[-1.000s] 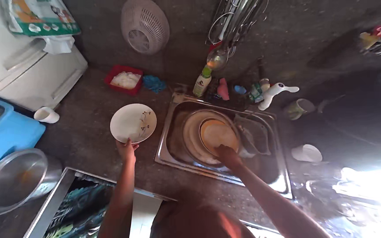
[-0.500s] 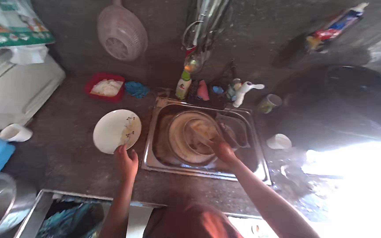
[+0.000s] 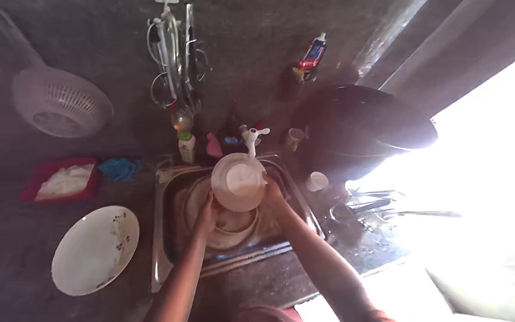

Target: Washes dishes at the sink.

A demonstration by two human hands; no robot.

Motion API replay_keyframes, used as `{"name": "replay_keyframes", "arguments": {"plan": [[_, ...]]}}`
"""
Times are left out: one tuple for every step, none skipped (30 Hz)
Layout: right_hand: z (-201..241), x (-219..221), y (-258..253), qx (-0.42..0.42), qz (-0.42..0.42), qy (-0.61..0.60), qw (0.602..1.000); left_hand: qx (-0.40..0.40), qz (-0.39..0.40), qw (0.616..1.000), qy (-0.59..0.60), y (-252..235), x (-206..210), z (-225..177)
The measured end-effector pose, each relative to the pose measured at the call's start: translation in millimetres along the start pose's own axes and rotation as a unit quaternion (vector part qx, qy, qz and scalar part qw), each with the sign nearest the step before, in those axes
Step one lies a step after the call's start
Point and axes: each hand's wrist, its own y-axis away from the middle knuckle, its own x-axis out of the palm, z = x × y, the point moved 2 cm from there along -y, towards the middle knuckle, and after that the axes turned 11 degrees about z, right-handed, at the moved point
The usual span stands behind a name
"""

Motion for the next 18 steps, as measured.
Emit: {"name": "replay_keyframes", "arguments": {"plan": [[1.0, -0.6, -1.8, -0.005, 0.002, -0.012, 1.0, 0.002, 0.017, 1.0, 0.012, -7.7, 4.3, -2.6], [2.4, -1.6, -3.3, -0.013, 0.001, -0.014, 1.0, 0.011, 0.024, 1.0, -0.002, -12.6, 8.8, -6.3], [3.8, -4.1, -5.1, -0.022, -0.001, -0.01, 1.0, 0.027, 0.014, 0.999, -0.044, -15.2, 14.5, -11.4], [5.5, -7.7, -7.1, -0.027, -0.005, 0.0, 1.0, 0.049, -0.015, 0.992, -0.115, -16.7, 20.4, -17.6], [7.4, -12.0, -8.6, -0.029, -0.007, 0.009, 1.0, 0.068, -0.042, 0.978, -0.194, -16.4, 25.9, -24.6], [9.1, -16.1, -9.5, -0.029, -0.011, 0.018, 0.999, 0.082, -0.057, 0.958, -0.268, -16.2, 29.0, -29.8], [11.2, -18.8, -9.6, -0.031, -0.013, 0.033, 0.999, 0.093, -0.062, 0.937, -0.331, -16.8, 31.2, -33.6], [13.9, -21.0, -10.0, -0.034, -0.015, 0.056, 0.998, 0.101, -0.063, 0.917, -0.381, -18.4, 32.8, -36.5], [17.1, -22.7, -10.0, -0.039, -0.015, 0.082, 0.996, 0.105, -0.063, 0.9, -0.418, -20.1, 35.1, -39.7], [21.2, -23.7, -8.8, -0.043, -0.01, 0.113, 0.993, 0.104, -0.062, 0.884, -0.452, -21.9, 38.5, -44.5], [26.0, -24.5, -7.5, -0.049, -0.006, 0.142, 0.989, 0.099, -0.057, 0.869, -0.482, -24.3, 43.0, -50.8], [31.4, -25.0, -6.6, -0.055, -0.007, 0.169, 0.984, 0.097, -0.051, 0.854, -0.508, -27.8, 47.9, -56.9], [36.9, -24.7, -5.3, -0.057, -0.012, 0.19, 0.98, 0.103, -0.042, 0.837, -0.536, -31.9, 53.6, -61.8], [41.3, -23.8, -3.6, -0.056, -0.018, 0.203, 0.977, 0.12, -0.029, 0.814, -0.568, -36.7, 59.9, -65.2], [44.0, -24.2, -3.0, -0.054, -0.021, 0.206, 0.977, 0.139, -0.007, 0.788, -0.6, -42.9, 66.3, -67.3], [45.4, -24.9, -3.3, -0.05, -0.021, 0.2, 0.978, 0.16, 0.019, 0.762, -0.628, -50.3, 72.2, -68.6], [46.5, -24.9, -3.6, -0.045, -0.02, 0.192, 0.98, 0.176, 0.049, 0.734, -0.654, -57.3, 78.2, -69.6], [47.6, -23.3, -3.5, -0.041, -0.023, 0.192, 0.98, 0.182, 0.091, 0.704, -0.681, -63.1, 85.5, -70.5]]}}
